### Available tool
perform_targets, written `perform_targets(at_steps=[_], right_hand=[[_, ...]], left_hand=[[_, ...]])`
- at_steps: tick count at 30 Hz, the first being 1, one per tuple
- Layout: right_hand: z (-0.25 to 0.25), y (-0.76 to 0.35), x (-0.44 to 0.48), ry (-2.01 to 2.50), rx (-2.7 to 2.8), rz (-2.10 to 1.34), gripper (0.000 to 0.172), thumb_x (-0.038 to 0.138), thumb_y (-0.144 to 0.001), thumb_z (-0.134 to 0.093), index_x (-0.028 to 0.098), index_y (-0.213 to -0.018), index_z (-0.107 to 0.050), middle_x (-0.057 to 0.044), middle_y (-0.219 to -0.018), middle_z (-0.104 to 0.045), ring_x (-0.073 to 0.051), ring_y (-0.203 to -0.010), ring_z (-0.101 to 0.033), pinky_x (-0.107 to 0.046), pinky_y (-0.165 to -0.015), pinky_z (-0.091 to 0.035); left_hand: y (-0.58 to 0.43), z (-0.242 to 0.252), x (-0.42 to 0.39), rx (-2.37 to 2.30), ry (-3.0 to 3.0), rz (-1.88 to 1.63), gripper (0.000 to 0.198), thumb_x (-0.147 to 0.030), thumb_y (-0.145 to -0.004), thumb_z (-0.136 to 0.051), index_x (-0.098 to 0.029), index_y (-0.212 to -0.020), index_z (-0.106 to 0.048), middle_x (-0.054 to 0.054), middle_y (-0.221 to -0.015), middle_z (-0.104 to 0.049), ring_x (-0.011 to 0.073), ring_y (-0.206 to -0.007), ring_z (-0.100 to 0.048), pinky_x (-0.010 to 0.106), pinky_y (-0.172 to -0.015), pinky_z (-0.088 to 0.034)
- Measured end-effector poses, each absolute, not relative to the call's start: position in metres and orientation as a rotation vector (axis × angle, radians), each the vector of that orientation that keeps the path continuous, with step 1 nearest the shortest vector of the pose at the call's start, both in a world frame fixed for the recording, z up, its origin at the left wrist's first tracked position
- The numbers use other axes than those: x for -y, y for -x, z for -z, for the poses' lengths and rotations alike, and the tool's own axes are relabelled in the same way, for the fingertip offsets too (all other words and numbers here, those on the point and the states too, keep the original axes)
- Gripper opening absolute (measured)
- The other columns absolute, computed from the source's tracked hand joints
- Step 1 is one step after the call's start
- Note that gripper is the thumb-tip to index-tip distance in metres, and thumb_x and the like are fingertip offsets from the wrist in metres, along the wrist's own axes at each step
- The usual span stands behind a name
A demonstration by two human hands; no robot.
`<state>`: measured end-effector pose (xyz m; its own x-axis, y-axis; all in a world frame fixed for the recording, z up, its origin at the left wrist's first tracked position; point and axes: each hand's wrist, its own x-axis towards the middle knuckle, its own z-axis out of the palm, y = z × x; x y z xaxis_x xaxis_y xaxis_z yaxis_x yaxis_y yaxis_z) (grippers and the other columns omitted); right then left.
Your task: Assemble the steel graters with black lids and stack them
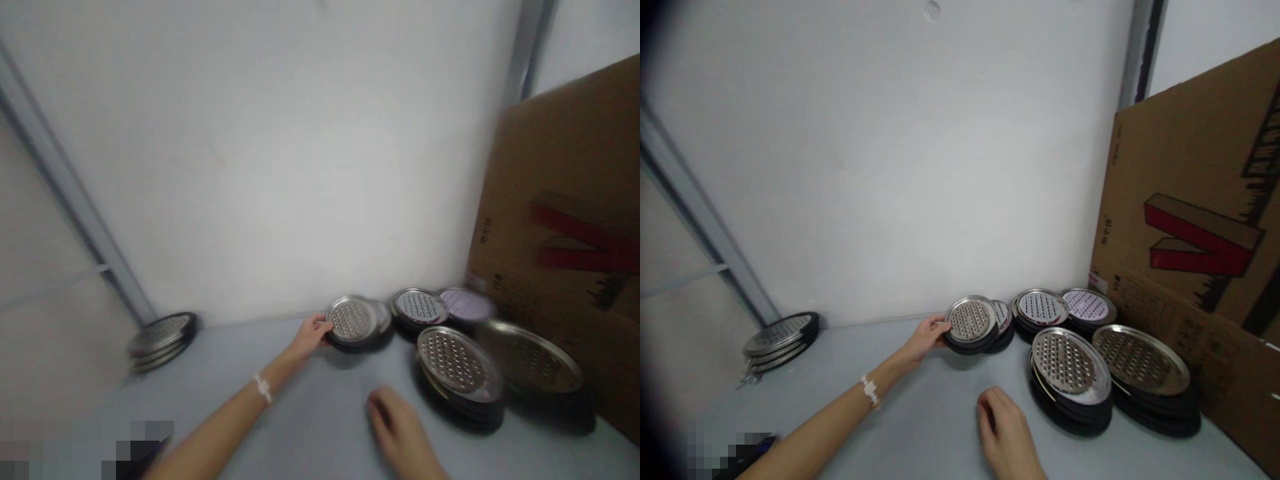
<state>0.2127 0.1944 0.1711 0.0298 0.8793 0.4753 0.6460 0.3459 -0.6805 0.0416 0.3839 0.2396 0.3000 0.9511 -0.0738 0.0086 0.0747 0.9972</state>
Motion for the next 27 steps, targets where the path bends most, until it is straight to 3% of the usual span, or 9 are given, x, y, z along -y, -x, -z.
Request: perform_targets(at_steps=[6, 10, 16, 20, 25, 27], right_hand=[[-0.18, -0.211, -0.188, 1.366, 1.684, -0.302, 0.015, 0.024, -0.098, -0.046, 0.022, -0.107, -0.057, -0.005, -0.094, -0.066, -0.02, -0.086, -0.065, -0.03, -0.078, -0.051], [-0.191, -0.209, -0.182, 1.31, 1.819, -0.31, 0.03, 0.022, -0.093, -0.053, 0.023, -0.124, -0.053, -0.01, -0.122, -0.06, -0.024, -0.112, -0.06, -0.036, -0.096, -0.051], [-0.198, -0.21, -0.18, 1.351, 1.91, -0.28, 0.027, 0.028, -0.092, -0.059, 0.024, -0.119, -0.059, -0.011, -0.127, -0.059, -0.026, -0.115, -0.058, -0.041, -0.098, -0.052], [-0.195, -0.212, -0.18, 1.365, 1.928, -0.256, 0.024, 0.032, -0.093, -0.059, 0.024, -0.116, -0.06, -0.011, -0.126, -0.06, -0.027, -0.114, -0.058, -0.042, -0.098, -0.052], [-0.19, -0.214, -0.181, 1.37, 1.953, -0.229, 0.029, 0.037, -0.093, -0.06, 0.023, -0.118, -0.061, -0.012, -0.13, -0.06, -0.028, -0.117, -0.058, -0.043, -0.099, -0.053], [-0.187, -0.215, -0.181, 1.364, 1.968, -0.223, 0.029, 0.039, -0.093, -0.06, 0.024, -0.118, -0.062, -0.012, -0.131, -0.06, -0.029, -0.119, -0.058, -0.044, -0.1, -0.052]], left_hand=[[0.006, -0.219, -0.317, -1.169, -1.317, -0.958, 0.056, -0.051, -0.073, -0.078, -0.012, -0.109, -0.06, 0.005, -0.082, -0.069, 0.0182, -0.069, -0.068, 0.026, -0.058, -0.054], [0.012, -0.199, -0.279, -1.286, -1.348, -0.951, 0.061, -0.056, -0.075, -0.071, -0.013, -0.115, -0.056, 0.001, -0.078, -0.063, 0.0208, -0.07, -0.068, 0.03, -0.057, -0.055], [0.012, -0.209, -0.262, -1.555, -1.69, -0.757, 0.045, -0.054, -0.089, -0.049, -0.017, -0.113, -0.06, 0.001, -0.068, -0.067, 0.0215, -0.063, -0.067, 0.029, -0.059, -0.049], [0.018, -0.225, -0.262, -1.698, -1.958, -0.537, 0.043, -0.049, -0.097, -0.037, -0.018, -0.095, -0.067, 0.011, -0.086, -0.075, 0.0264, -0.085, -0.071, 0.032, -0.073, -0.047], [0.02, -0.223, -0.264, -1.577, -1.89, -0.816, 0.044, -0.047, -0.092, -0.051, -0.017, -0.122, -0.06, 0.011, -0.102, -0.075, 0.0266, -0.092, -0.07, 0.034, -0.083, -0.048], [0.018, -0.217, -0.266, -1.458, -1.815, -0.947, 0.045, -0.044, -0.088, -0.06, -0.018, -0.125, -0.059, 0.01, -0.11, -0.073, 0.0262, -0.096, -0.069, 0.034, -0.086, -0.049]])
